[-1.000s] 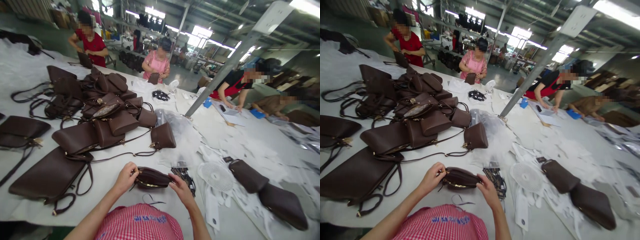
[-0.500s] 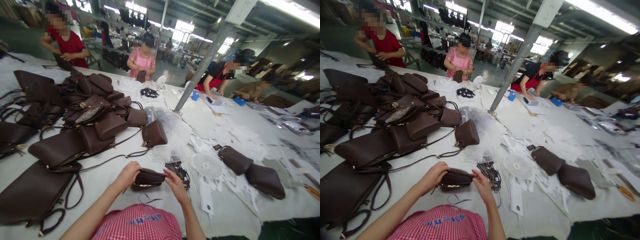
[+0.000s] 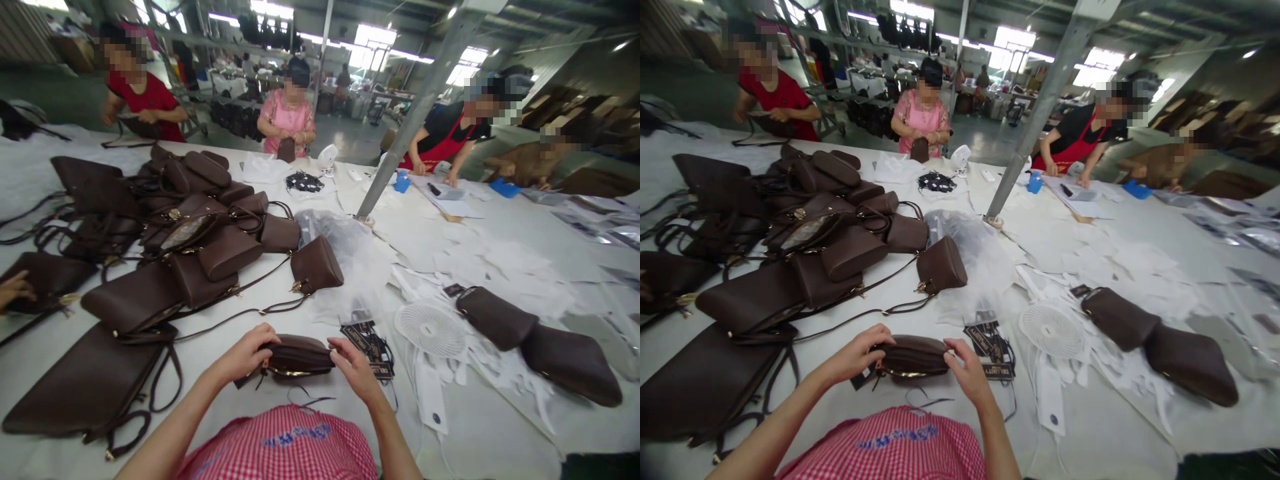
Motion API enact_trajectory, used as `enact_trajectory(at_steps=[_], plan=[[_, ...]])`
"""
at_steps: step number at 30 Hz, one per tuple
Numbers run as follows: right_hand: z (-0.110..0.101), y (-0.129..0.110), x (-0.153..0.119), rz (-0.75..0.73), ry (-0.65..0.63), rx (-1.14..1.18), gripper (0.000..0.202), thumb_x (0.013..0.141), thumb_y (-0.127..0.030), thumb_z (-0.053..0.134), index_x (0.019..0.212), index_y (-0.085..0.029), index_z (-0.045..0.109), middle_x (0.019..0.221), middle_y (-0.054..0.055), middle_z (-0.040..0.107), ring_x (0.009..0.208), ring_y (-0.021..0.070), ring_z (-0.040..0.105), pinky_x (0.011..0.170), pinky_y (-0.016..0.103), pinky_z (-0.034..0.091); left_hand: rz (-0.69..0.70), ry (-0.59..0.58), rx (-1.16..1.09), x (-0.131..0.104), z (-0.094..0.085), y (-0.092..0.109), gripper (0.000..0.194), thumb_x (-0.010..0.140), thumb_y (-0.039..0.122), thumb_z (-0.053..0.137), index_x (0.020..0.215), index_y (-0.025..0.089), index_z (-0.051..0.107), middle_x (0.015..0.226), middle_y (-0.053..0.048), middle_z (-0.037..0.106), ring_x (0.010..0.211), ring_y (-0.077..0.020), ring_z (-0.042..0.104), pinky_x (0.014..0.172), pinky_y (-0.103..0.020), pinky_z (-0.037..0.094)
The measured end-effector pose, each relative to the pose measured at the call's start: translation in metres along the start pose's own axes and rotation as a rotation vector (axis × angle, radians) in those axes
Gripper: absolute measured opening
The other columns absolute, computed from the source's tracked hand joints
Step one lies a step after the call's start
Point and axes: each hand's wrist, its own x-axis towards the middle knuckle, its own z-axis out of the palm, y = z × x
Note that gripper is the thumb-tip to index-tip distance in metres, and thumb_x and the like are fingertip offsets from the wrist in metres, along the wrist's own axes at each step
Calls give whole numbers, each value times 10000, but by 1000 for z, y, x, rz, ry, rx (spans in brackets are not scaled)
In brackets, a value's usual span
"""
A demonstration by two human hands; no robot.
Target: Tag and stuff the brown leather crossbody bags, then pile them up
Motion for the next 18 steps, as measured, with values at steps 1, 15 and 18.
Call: enact_trajectory(at_steps=[1,15,18], plan=[[2,-8,2,-48,-33,-66,288,850,-337,566,1101,-215,637,1044,79,655,998,220,599,915,373,471,0,-41,-34,-2,-5,-1,261,752,61,484,921,208,617,969,-25,554,924,-175,523,854,-294,435],[61,-40,16,-498,-69,-696,166,929,-237,454,893,-199,612,806,45,573,766,195,518,683,302,413,16,256,324,-4,20,-4,122,808,86,467,758,197,481,818,-30,517,810,-190,467,722,-294,402],[75,-46,21,-545,38,-850,238,952,-242,392,876,-191,612,741,47,553,720,203,487,656,311,366,-74,362,385,5,40,-8,127,819,81,437,782,197,476,832,-51,518,827,-214,463,742,-329,415]])
